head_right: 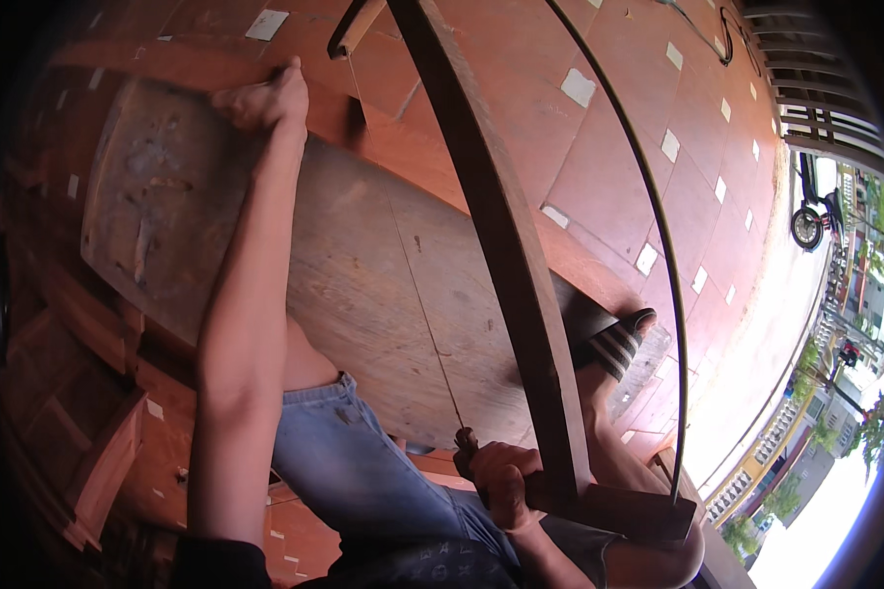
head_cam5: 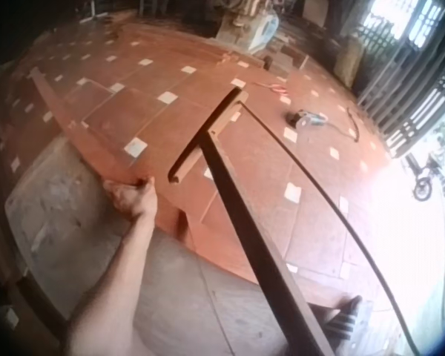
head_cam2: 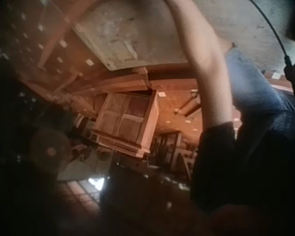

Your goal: The person uses a bow saw to cut a long wooden plank resting on a wooden board on the floor. They hold the plank with one hand and saw with the other, periodically adjusting the wood's position to continue cutting.

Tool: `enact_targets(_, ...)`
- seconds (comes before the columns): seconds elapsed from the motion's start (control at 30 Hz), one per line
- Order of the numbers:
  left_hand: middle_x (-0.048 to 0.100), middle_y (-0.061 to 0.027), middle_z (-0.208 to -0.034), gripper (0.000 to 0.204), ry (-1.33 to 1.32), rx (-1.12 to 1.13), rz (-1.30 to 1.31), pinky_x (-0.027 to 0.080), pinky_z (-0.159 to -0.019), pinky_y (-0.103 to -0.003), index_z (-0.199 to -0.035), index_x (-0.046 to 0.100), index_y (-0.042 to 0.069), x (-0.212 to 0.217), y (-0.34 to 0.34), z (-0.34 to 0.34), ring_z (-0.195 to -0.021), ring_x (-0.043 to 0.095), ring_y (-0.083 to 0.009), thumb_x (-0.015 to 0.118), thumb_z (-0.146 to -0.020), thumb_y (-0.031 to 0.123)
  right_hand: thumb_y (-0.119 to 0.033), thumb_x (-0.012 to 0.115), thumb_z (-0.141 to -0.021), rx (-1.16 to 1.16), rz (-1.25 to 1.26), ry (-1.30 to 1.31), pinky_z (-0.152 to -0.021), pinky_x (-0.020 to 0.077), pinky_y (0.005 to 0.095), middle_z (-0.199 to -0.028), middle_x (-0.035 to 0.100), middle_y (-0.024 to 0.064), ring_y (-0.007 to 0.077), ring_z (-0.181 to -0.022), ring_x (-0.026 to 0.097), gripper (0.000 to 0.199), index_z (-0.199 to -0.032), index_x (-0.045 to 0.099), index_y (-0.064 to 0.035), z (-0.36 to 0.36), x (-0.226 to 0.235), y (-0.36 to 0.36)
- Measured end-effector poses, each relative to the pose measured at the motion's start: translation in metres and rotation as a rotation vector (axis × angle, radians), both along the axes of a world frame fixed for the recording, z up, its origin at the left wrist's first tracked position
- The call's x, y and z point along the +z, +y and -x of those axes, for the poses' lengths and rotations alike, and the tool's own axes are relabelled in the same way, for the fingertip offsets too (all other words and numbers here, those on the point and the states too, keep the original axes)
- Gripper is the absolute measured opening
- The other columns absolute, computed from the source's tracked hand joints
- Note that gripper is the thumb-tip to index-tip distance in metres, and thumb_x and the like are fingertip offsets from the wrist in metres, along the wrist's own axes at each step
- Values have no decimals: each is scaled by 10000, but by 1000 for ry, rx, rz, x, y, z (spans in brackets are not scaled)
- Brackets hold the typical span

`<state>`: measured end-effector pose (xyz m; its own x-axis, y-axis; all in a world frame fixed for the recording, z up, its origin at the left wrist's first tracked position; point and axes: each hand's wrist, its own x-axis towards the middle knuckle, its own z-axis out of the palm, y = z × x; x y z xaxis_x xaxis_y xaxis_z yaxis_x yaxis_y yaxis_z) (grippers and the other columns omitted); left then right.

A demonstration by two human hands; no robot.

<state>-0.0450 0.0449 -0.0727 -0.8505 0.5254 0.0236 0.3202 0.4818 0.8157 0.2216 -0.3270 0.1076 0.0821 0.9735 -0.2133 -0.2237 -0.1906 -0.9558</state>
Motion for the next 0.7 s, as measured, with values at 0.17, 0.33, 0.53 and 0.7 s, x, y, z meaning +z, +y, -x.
enact_targets(0.17,540,-282,-1274,952,31,67,22,564,-1001,-466,-1320,361,-101,3,7,15,-1161,643,-389,946,-694,316,-108,611,-1066,-82,-26,61,-641,495,390,-663,502,71,181,-575,492,306,-797,475,-56,60,-74,145)
enact_targets(0.33,435,-301,-1288,893,-22,-32,-44,573,-990,-489,-1354,265,-141,1,0,8,-1177,602,-414,833,-776,236,-166,731,-1014,32,62,39,-633,497,359,-694,539,52,168,-622,556,300,-799,558,-50,82,-37,209)
enact_targets(0.53,450,-306,-1320,924,-76,-18,52,567,-1020,-493,-1411,253,-130,19,-2,12,-1194,606,-424,818,-784,245,-232,790,-964,137,138,-162,-621,496,341,-675,543,30,158,-617,578,305,-792,596,-72,61,70,270)
enact_targets(0.7,469,-299,-1371,1029,88,31,15,546,-1068,-492,-1491,213,-110,1,1,16,-1260,595,-432,834,-779,300,-195,776,-960,207,152,-190,-594,476,333,-660,524,18,146,-591,553,297,-777,571,-82,45,82,274)
